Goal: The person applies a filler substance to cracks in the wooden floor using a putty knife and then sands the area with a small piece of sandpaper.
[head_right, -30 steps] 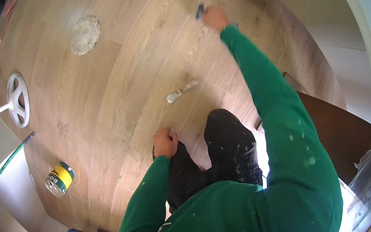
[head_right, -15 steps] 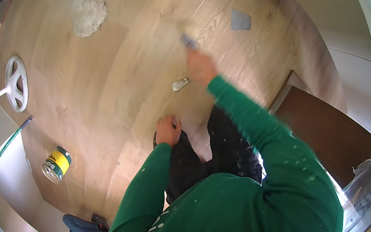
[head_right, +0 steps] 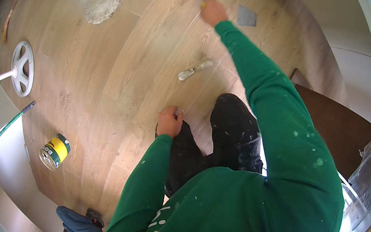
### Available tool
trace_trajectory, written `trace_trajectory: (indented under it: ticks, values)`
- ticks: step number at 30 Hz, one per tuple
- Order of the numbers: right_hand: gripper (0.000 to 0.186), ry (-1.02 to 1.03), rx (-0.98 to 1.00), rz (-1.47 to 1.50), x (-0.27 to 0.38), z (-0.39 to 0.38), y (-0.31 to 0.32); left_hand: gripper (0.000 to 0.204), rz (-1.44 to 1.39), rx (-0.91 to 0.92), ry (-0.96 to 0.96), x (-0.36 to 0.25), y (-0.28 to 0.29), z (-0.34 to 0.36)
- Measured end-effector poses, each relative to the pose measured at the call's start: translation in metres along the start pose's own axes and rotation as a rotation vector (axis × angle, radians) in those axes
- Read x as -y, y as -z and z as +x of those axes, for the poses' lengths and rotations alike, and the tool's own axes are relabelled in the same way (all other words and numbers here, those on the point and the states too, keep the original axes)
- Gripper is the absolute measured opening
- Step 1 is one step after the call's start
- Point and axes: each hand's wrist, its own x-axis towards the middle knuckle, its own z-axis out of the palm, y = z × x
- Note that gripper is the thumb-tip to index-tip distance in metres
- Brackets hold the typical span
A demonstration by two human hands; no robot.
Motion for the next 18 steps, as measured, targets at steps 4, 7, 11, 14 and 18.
trace_trajectory:
  ticks: [4,7,11,14,18]
  values:
    - [0.022,0.278,0.338,0.050,0.106,-0.134,-0.060,0.026,0.093,0.012,0.026,0.003,-0.006,-0.010]
    - [0.028,0.384,0.585,0.294,0.180,-0.227,-0.038,0.026,0.197,-0.032,-0.068,0.015,-0.003,-0.007]
    - [0.035,0.237,0.512,0.442,0.174,-0.187,0.008,0.026,0.088,-0.079,-0.085,0.016,-0.005,-0.012]
    - [0.034,0.149,0.200,0.259,0.096,-0.061,0.001,0.024,0.037,-0.021,0.023,0.005,0.014,-0.010]
    - [0.031,0.048,-0.015,0.005,0.029,0.036,-0.011,0.024,0.000,-0.043,-0.013,-0.005,0.008,-0.001]
